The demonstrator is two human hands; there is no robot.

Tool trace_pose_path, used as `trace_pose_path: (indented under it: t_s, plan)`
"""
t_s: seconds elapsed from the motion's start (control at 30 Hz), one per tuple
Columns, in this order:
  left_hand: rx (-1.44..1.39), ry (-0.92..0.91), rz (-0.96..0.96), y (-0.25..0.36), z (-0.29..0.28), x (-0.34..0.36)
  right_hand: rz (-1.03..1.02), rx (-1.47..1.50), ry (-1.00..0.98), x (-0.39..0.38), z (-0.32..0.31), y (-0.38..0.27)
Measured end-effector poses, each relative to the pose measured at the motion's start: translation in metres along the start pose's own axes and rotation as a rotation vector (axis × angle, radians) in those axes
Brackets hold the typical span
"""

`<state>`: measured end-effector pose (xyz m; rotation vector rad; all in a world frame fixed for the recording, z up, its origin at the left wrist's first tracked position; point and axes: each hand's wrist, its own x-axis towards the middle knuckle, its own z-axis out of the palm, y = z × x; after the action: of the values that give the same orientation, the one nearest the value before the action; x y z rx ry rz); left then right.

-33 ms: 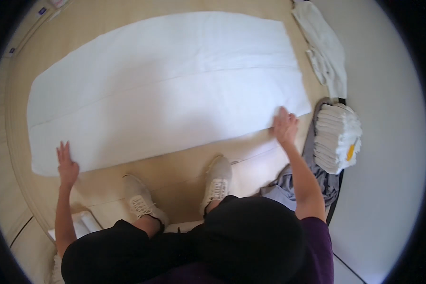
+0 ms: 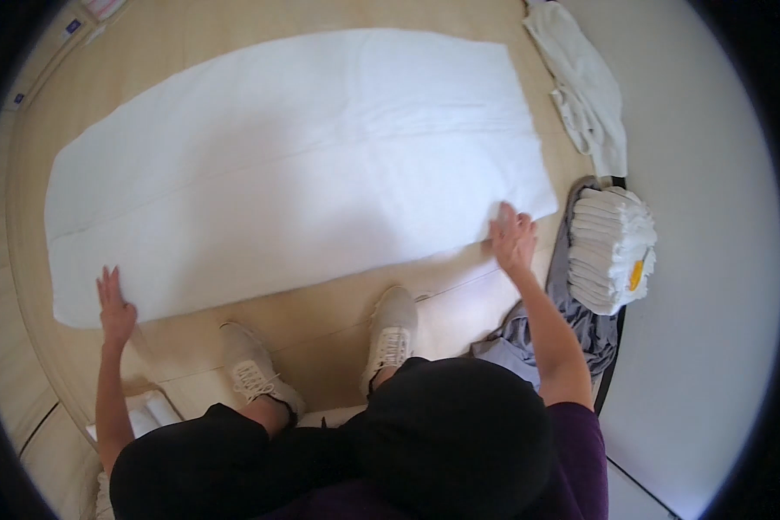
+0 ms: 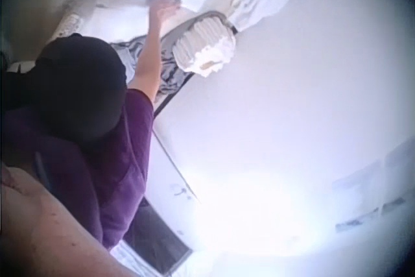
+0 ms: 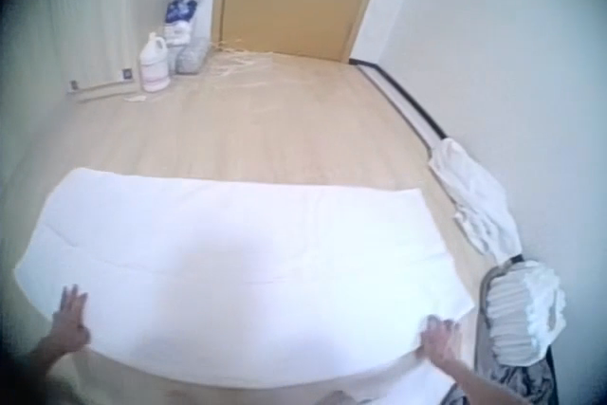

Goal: The person spreads out a white towel by hand, folds it into a rectangle, and places it on a stack of towels.

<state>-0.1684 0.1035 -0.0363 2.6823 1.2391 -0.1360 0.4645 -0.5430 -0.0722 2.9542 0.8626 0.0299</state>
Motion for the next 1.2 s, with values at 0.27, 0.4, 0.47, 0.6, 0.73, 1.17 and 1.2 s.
trace_pose_path:
  t_s: [0.27,0.4,0.47,0.6,0.73,1.17,1.2]
  plan:
    - [-0.008,0.056,0.194,-0.058,-0.013,0.070,0.440,-0.103,-0.315,0.029,-0.036,0.023]
    - [-0.079,0.081,0.488,0.003,-0.014,0.122,-0.194,-0.220,0.001,0.107,-0.056,-0.013]
    - [-0.042,0.036,0.302,0.024,-0.016,0.130,-0.412,-0.022,-0.046,0.136,-0.061,-0.038]
    - [0.098,0.019,0.154,0.024,-0.025,0.134,-0.358,-0.028,-0.275,0.164,-0.065,-0.050]
    - [-0.057,-0.061,0.309,-0.006,-0.045,0.137,-0.465,0.042,-0.426,0.171,-0.079,-0.008]
    - [-0.223,-0.209,-0.120,-0.015,-0.024,0.170,-0.052,0.214,-0.351,0.204,-0.043,-0.012]
    - [-0.241,-0.251,-0.196,-0.014,-0.025,0.170,-0.118,0.240,-0.355,0.206,-0.045,-0.013]
